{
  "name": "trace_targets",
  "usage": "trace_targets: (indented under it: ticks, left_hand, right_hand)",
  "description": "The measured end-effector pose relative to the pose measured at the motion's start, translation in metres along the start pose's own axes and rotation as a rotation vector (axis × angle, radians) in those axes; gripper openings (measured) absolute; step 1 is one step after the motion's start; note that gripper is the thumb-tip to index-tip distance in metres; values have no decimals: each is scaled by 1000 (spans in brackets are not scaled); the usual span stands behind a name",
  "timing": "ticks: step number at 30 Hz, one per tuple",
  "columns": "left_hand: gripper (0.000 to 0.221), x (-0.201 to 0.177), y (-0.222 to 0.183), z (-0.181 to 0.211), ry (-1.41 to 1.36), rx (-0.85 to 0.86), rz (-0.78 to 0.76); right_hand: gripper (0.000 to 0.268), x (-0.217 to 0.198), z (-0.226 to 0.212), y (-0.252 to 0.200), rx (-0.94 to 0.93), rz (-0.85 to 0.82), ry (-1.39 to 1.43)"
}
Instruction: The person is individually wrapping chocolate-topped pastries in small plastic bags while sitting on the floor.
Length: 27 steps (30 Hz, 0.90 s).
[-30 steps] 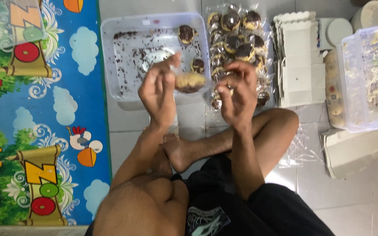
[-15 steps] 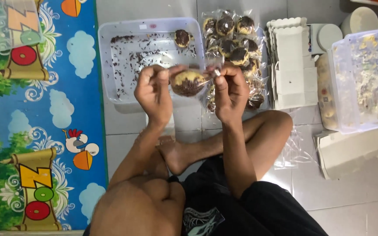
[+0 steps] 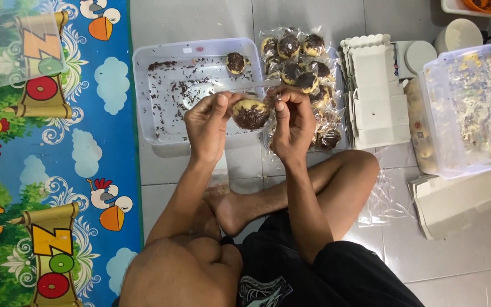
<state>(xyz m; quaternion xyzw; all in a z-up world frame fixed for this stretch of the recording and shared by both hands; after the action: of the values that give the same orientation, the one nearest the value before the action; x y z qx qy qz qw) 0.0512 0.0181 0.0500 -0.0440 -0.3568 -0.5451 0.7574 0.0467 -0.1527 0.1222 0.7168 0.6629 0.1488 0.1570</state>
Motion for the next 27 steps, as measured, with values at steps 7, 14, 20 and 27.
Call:
trace_targets:
  ticks: [7, 14, 20, 27]
  left_hand:
    - [15, 16, 3, 55, 385, 265, -92]
    - [12, 31, 8, 70, 480, 231, -215]
    - [15, 34, 1, 55, 415, 111, -281]
    - [11, 41, -6, 56, 608, 247, -440]
  right_hand:
    - [28, 1, 30, -7, 182, -111, 240]
    - [11, -9, 35, -11, 266, 26, 242]
    - [12, -26, 26, -11, 227, 32, 160]
    - [42, -44, -4, 18, 206, -318, -28]
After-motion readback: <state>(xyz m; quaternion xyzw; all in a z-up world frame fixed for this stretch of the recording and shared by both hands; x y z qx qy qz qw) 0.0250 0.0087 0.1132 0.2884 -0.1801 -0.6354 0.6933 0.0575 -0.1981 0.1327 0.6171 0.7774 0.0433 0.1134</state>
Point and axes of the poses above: each hand's wrist, its own y-axis towards the middle knuckle, its own x-axis out of the palm, z = x × y, the point moved 6 cm from there along y, towards the middle knuckle, and after that the axes turned 15 degrees about x, right-handed, at the moved point
